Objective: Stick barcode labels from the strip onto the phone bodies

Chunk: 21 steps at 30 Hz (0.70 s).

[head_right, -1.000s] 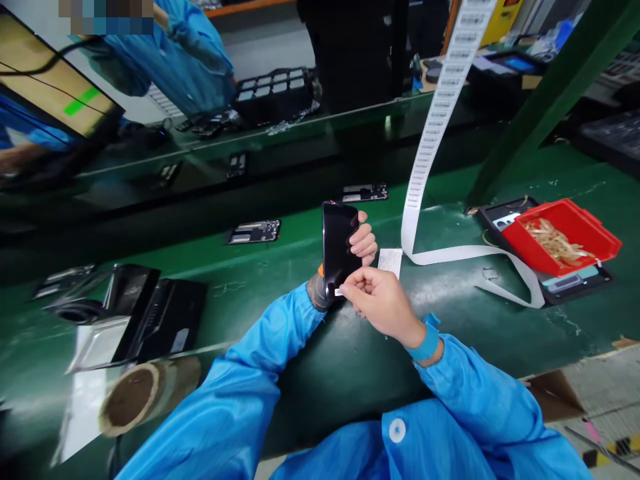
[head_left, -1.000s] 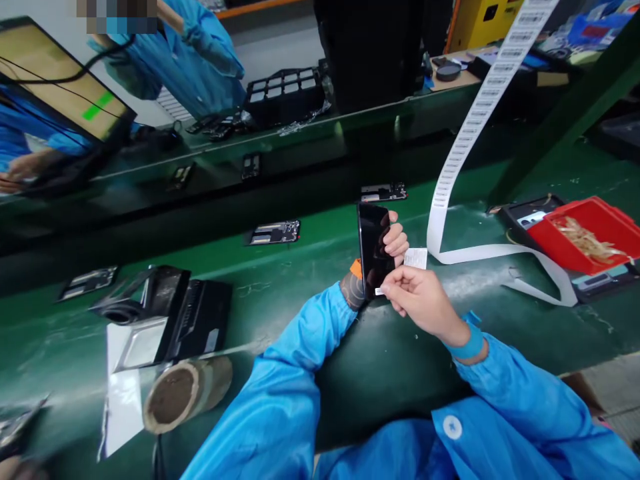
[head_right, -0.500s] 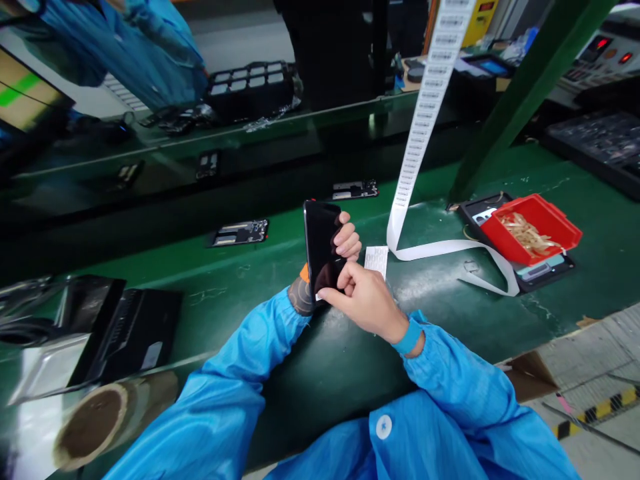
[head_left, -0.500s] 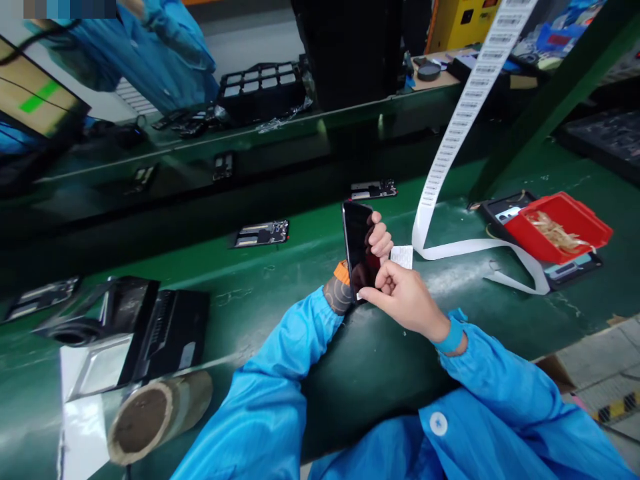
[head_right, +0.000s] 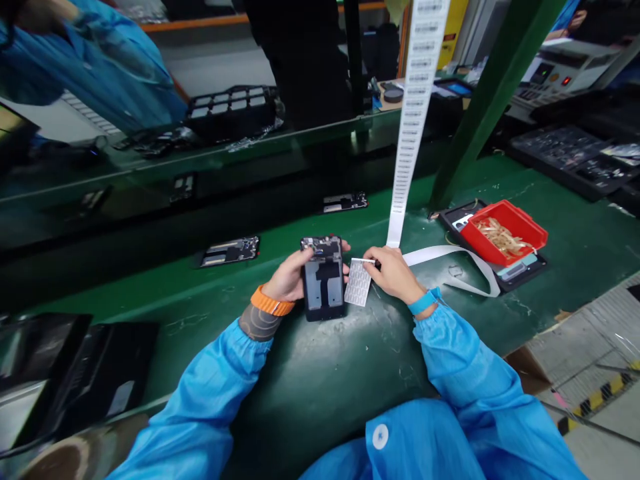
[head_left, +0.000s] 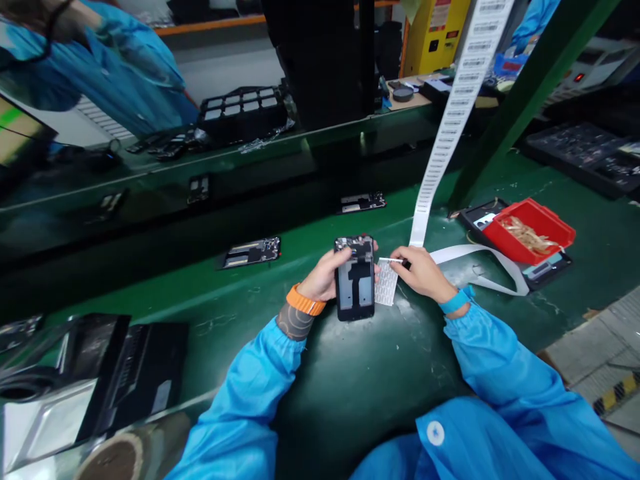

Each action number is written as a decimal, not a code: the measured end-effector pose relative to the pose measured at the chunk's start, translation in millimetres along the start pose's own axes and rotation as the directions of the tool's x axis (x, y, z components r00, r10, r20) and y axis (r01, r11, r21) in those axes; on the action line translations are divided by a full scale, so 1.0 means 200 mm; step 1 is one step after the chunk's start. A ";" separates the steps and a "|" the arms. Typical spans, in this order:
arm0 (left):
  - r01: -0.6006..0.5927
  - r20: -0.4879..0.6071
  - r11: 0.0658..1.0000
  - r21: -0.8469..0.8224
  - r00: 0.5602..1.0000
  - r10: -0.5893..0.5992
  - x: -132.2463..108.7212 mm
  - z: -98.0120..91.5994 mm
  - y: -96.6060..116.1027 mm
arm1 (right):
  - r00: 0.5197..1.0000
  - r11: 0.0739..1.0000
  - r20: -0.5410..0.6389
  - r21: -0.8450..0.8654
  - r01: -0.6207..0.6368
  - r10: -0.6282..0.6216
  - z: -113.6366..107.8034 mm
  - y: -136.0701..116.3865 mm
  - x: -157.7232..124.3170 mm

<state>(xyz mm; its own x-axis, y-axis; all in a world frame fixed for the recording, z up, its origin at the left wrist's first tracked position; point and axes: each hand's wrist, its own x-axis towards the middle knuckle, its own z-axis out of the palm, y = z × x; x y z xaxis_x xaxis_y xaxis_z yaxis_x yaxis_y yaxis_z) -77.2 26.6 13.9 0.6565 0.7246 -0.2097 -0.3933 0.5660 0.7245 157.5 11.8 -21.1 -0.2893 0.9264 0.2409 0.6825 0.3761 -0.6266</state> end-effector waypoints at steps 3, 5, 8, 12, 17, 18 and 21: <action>0.080 0.050 0.989 0.121 0.995 -0.086 -0.02 0.01 -0.02 | 0.999 0.988 -0.044 0.154 -0.008 0.015 -0.05 -0.07 -0.02; 0.084 0.064 0.985 0.151 0.994 -0.094 -0.04 0.04 -0.02 | 0.996 0.973 -0.068 0.228 -0.034 0.051 -0.07 -0.10 -0.03; 0.059 0.055 0.980 0.189 0.996 -0.071 -0.05 0.09 -0.01 | 0.993 0.957 -0.102 0.290 -0.033 0.065 -0.09 -0.12 -0.04; 0.032 0.046 0.977 0.211 0.998 -0.043 -0.06 0.12 0.00 | 0.991 0.952 -0.126 0.305 -0.014 0.055 -0.11 -0.13 -0.05; 0.025 -0.004 0.973 0.231 1.000 -0.025 -0.06 0.13 0.00 | 0.979 0.952 -0.183 0.305 -0.032 0.091 -0.11 -0.14 -0.06; 0.028 -0.014 0.969 0.245 1.000 -0.025 -0.06 0.13 -0.01 | 0.976 0.962 -0.205 0.272 -0.018 0.076 -0.10 -0.15 -0.06; 0.032 -0.036 0.965 0.261 0.999 -0.023 -0.05 0.14 -0.03 | 0.964 0.994 -0.266 0.097 0.040 -0.013 -0.09 -0.15 -0.06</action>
<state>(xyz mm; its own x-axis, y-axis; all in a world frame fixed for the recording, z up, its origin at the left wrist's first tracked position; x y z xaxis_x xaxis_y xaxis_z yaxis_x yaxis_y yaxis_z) -64.0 5.9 30.0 0.6416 0.7252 -0.2501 -0.1908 0.4667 0.8636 152.6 -10.7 8.6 -0.1090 0.8925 0.4377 0.6021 0.4097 -0.6853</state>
